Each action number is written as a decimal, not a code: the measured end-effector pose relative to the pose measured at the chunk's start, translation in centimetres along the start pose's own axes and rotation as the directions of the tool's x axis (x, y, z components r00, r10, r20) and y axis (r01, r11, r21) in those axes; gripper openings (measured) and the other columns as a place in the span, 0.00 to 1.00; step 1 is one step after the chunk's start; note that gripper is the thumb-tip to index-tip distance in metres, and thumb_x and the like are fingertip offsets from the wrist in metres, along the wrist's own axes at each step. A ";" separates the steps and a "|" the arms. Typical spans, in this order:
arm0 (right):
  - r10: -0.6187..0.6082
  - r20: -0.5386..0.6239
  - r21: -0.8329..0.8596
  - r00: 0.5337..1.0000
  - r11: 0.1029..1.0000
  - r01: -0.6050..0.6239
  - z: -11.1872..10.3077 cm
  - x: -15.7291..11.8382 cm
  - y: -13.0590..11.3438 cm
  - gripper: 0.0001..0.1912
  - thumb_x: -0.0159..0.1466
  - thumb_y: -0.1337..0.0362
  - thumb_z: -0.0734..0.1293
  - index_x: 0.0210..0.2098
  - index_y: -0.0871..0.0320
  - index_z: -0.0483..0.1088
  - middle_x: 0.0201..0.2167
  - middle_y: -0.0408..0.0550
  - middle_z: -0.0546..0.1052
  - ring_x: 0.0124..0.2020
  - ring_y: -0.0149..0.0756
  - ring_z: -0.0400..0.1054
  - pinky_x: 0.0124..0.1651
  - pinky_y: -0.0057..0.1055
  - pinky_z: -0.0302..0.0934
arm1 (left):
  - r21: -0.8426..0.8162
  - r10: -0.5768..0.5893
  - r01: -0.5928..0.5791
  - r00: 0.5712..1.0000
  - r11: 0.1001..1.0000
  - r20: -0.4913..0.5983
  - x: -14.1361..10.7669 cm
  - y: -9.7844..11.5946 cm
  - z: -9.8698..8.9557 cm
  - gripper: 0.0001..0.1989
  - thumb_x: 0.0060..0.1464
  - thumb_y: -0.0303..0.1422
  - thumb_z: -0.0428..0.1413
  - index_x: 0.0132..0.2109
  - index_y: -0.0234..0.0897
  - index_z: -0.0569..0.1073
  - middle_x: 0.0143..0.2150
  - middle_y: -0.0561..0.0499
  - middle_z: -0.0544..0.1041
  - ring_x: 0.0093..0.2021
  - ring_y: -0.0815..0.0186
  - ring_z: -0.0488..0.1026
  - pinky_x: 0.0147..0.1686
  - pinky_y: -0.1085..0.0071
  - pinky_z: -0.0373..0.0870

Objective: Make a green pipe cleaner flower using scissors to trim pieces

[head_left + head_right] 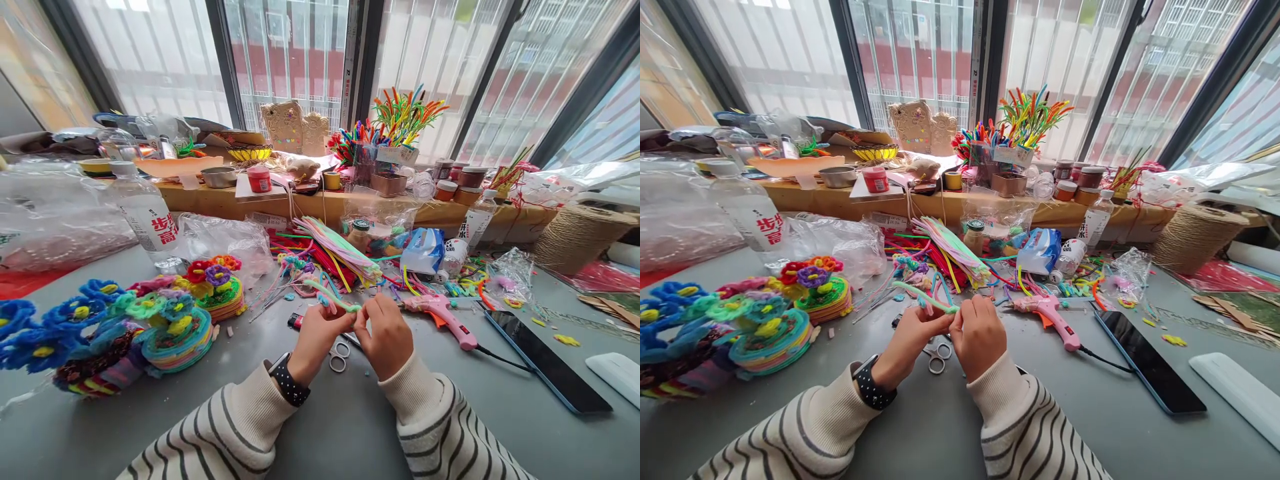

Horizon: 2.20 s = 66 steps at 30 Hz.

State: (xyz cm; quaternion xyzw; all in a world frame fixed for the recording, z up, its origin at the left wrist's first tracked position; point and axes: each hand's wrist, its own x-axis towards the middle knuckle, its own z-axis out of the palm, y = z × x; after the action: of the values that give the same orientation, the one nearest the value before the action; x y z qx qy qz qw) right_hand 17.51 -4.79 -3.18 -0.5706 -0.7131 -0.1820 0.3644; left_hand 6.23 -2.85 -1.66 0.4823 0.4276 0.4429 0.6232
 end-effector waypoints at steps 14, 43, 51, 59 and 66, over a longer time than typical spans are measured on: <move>0.188 0.062 0.044 0.980 0.981 -0.191 1.4 0.0 -0.6 0.10 0.58 0.67 0.53 0.21 0.57 0.58 0.21 0.48 0.65 0.25 0.36 0.59 0.27 0.30 0.54 | 0.084 0.090 -0.081 0.991 0.993 -0.101 0.7 -0.5 -0.5 0.09 0.35 0.34 0.58 0.23 0.30 0.71 0.22 0.51 0.72 0.26 0.68 0.68 0.28 0.73 0.65; 0.307 0.239 0.573 0.921 0.721 -0.389 0.1 0.1 0.1 0.18 0.59 0.59 0.54 0.17 0.59 0.60 0.15 0.40 0.60 0.18 0.26 0.55 0.24 0.24 0.50 | -0.066 -0.068 0.071 0.997 0.995 0.047 0.8 1.0 -2.1 0.13 0.34 0.33 0.60 0.31 0.31 0.70 0.27 0.51 0.71 0.29 0.69 0.68 0.31 0.72 0.67; 0.318 0.585 0.747 0.746 0.146 -0.648 -0.1 0.6 1.1 0.13 0.50 0.55 0.64 0.23 0.60 0.63 0.13 0.36 0.59 0.13 0.21 0.50 0.16 0.22 0.45 | 0.013 -0.127 0.129 0.951 0.992 0.282 0.1 1.3 -1.8 0.11 0.37 0.32 0.59 0.31 0.32 0.70 0.27 0.51 0.69 0.30 0.70 0.67 0.32 0.72 0.66; 0.329 0.657 0.747 0.679 -0.163 -0.644 0.1 0.3 1.0 0.11 0.49 0.60 0.67 0.21 0.60 0.63 0.12 0.36 0.63 0.14 0.21 0.54 0.18 0.21 0.48 | -0.156 -0.109 0.168 0.938 0.973 0.328 0.3 0.7 -1.8 0.12 0.37 0.30 0.60 0.31 0.33 0.66 0.26 0.53 0.69 0.27 0.71 0.68 0.31 0.72 0.64; 0.252 0.786 0.603 0.565 -0.518 -0.607 -1.2 1.0 0.0 0.11 0.42 0.63 0.71 0.20 0.61 0.65 0.12 0.37 0.64 0.14 0.19 0.54 0.17 0.18 0.46 | -0.310 -0.014 0.140 0.926 0.940 0.377 0.1 0.7 -1.8 0.10 0.39 0.27 0.58 0.33 0.33 0.70 0.27 0.51 0.72 0.28 0.72 0.68 0.30 0.75 0.62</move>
State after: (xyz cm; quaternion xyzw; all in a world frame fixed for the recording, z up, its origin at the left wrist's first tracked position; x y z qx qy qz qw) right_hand 17.82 -4.89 -1.64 -0.3435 -0.2613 0.6770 0.5961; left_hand 4.40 -2.22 -1.31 0.4279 0.2409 0.3845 0.7817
